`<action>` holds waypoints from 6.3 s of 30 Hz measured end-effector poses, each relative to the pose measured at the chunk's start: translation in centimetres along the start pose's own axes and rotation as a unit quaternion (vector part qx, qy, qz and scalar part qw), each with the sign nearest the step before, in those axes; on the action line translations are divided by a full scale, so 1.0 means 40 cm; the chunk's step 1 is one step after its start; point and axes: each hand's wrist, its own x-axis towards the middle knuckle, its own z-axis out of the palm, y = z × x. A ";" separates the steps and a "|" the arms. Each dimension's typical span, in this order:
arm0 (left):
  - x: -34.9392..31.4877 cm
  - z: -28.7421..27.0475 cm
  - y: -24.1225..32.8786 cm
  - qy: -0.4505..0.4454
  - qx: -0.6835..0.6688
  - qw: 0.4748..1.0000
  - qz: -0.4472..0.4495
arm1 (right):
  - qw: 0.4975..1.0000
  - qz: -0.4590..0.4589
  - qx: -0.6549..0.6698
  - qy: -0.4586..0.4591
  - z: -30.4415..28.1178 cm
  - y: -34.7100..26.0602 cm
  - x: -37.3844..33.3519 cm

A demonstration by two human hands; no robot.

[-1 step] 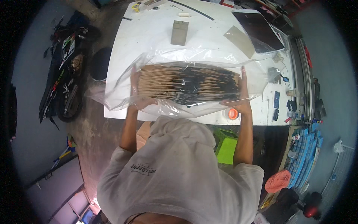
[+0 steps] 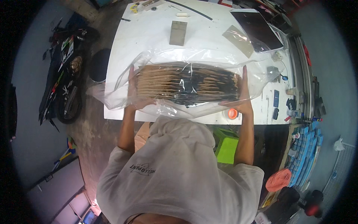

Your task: The person wraps a stack of brown paper bags in clear plastic wrap on a white table. They smooth the plastic, cut it with a tape dispenser, and place the wrapped stack on the table.

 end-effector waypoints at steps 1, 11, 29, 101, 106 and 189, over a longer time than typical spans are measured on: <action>0.010 -0.025 0.014 -0.042 0.031 0.999 0.004 | 0.998 0.009 -0.062 -0.010 -0.006 -0.013 -0.009; 0.063 -0.065 0.045 -0.106 0.182 0.970 -0.120 | 0.971 -0.001 -0.218 -0.100 -0.060 0.011 0.040; -0.273 0.049 0.170 0.209 -0.297 0.844 -0.394 | 0.985 0.079 0.154 0.017 -0.084 0.125 -0.184; -0.139 0.255 -0.292 -0.577 0.043 0.746 -0.330 | 0.892 0.381 -0.233 0.063 0.058 0.884 -0.284; -0.120 0.261 -0.294 -0.559 -0.017 0.753 -0.346 | 0.869 0.479 -0.114 0.058 0.030 0.916 -0.235; -0.254 0.005 -0.085 0.316 -0.318 0.760 -0.470 | 0.954 0.048 0.289 0.064 0.065 0.123 -0.213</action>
